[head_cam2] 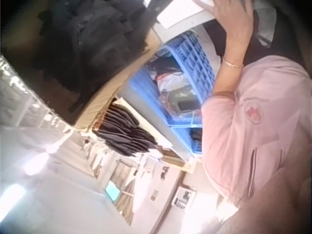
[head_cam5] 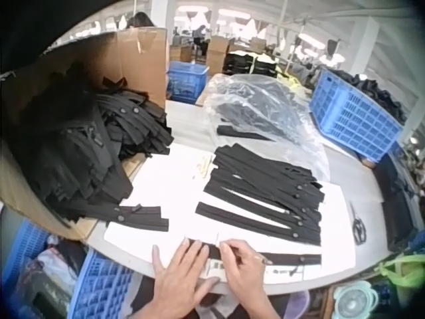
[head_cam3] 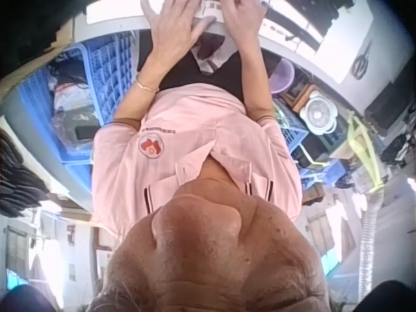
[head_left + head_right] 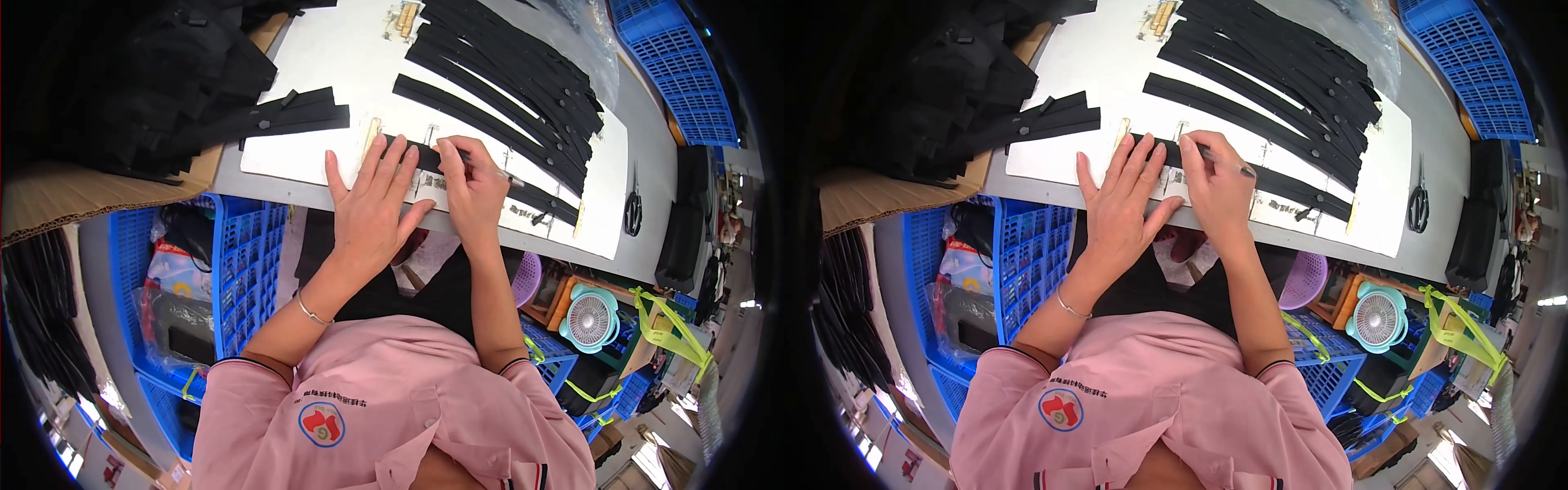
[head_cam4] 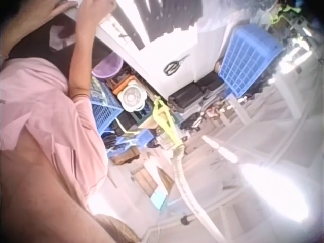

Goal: Mark measurement points on black zippers using a template and a pen.

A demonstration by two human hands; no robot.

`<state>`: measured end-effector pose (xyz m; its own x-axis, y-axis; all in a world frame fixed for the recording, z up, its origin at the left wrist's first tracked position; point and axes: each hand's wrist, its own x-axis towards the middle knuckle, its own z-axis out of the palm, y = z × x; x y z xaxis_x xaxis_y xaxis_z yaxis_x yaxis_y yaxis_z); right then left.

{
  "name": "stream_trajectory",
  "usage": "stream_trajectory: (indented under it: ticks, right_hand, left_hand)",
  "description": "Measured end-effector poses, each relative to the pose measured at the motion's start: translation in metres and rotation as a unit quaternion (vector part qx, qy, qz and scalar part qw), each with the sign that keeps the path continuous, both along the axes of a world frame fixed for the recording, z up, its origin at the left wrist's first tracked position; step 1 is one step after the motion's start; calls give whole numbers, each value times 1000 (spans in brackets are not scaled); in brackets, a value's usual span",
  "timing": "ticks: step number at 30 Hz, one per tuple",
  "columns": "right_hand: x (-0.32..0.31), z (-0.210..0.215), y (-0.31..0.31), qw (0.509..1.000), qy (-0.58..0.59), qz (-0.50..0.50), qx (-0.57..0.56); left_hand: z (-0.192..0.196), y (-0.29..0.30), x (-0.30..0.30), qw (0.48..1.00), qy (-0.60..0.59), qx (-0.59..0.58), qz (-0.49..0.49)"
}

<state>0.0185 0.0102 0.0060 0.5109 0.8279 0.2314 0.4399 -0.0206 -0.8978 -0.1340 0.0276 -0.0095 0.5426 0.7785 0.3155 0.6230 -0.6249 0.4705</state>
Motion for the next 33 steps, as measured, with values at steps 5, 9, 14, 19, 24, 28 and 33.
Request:
stream_trajectory:
  ticks: [5, 9, 14, 19, 24, 28, 33]
  right_hand:
    - [5, -7, 4, 1000, -8, 12, -19]
    - [4, -4, 5, 1000, -8, 7, -18]
    - [3, -7, 6, 1000, -15, 11, -2]
    - [0, -6, 8, 999, -53, -2, 3]
    - [7, -8, 0, 1000, 10, 28, -4]
    - [7, -7, 1, 997, -3, 75, 9]
    - [12, -12, 1, 996, -45, 77, 2]
  left_hand:
    - [2, 1, 0, 1000, -1, -17, 5]
    - [1, 0, -1, 1000, -5, -15, 5]
    - [-1, 0, 0, 1000, -5, -13, 3]
    - [0, 0, 0, 1000, -4, -12, 4]
    - [0, 1, 2, 1000, -1, -11, -1]
    - [0, 1, 0, 1000, 2, 2, 3]
    - [1, 2, 4, 1000, 6, 5, -8]
